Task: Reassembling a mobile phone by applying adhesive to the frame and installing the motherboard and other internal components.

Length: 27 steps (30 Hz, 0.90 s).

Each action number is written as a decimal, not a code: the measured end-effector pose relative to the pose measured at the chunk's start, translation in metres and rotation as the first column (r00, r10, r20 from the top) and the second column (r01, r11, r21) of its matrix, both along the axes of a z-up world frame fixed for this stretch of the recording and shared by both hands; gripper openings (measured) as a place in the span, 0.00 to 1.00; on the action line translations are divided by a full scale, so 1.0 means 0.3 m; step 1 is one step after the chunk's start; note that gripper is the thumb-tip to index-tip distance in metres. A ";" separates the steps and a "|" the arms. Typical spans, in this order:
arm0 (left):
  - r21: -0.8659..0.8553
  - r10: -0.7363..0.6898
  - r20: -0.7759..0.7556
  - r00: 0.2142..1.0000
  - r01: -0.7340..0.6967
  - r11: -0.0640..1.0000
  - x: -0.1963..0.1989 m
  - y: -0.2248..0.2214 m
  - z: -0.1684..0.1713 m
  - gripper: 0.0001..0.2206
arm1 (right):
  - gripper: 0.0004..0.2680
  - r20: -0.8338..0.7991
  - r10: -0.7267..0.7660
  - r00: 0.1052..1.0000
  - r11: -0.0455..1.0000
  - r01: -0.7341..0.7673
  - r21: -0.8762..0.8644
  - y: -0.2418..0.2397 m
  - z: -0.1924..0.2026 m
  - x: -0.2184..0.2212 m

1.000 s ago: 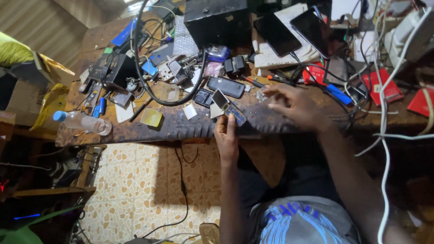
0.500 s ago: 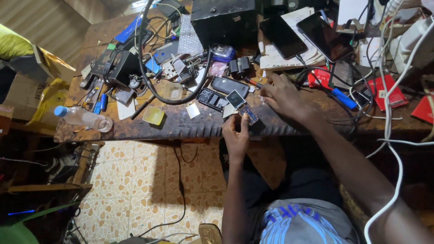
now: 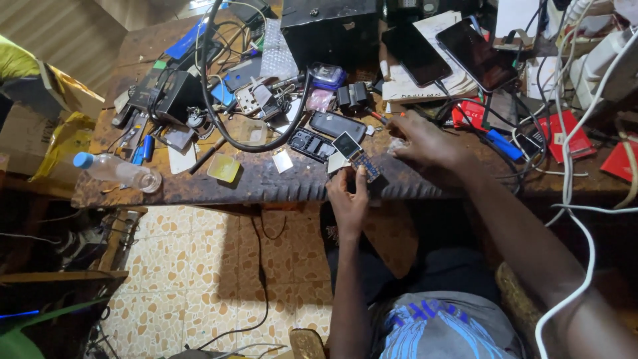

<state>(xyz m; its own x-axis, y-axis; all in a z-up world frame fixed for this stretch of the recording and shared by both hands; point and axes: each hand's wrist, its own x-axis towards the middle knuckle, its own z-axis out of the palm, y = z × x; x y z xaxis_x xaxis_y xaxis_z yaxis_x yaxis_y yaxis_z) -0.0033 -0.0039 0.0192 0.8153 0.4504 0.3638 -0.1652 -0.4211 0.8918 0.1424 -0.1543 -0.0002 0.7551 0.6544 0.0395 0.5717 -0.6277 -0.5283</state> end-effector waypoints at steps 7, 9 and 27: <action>-0.010 -0.005 0.005 1.000 0.005 1.000 0.008 0.005 -0.020 0.11 | 0.20 -0.190 -0.165 0.968 0.983 0.145 -0.114 -0.001 0.121 -0.058; -0.009 0.001 0.002 1.000 -0.001 1.000 0.007 0.005 -0.029 0.11 | 0.15 -0.240 -0.171 0.956 0.984 0.151 -0.099 -0.018 0.079 -0.042; 0.008 0.013 -0.014 1.000 -0.013 1.000 0.008 0.003 -0.054 0.10 | 0.05 -0.375 0.190 0.907 0.906 -0.015 0.422 0.033 0.114 -0.147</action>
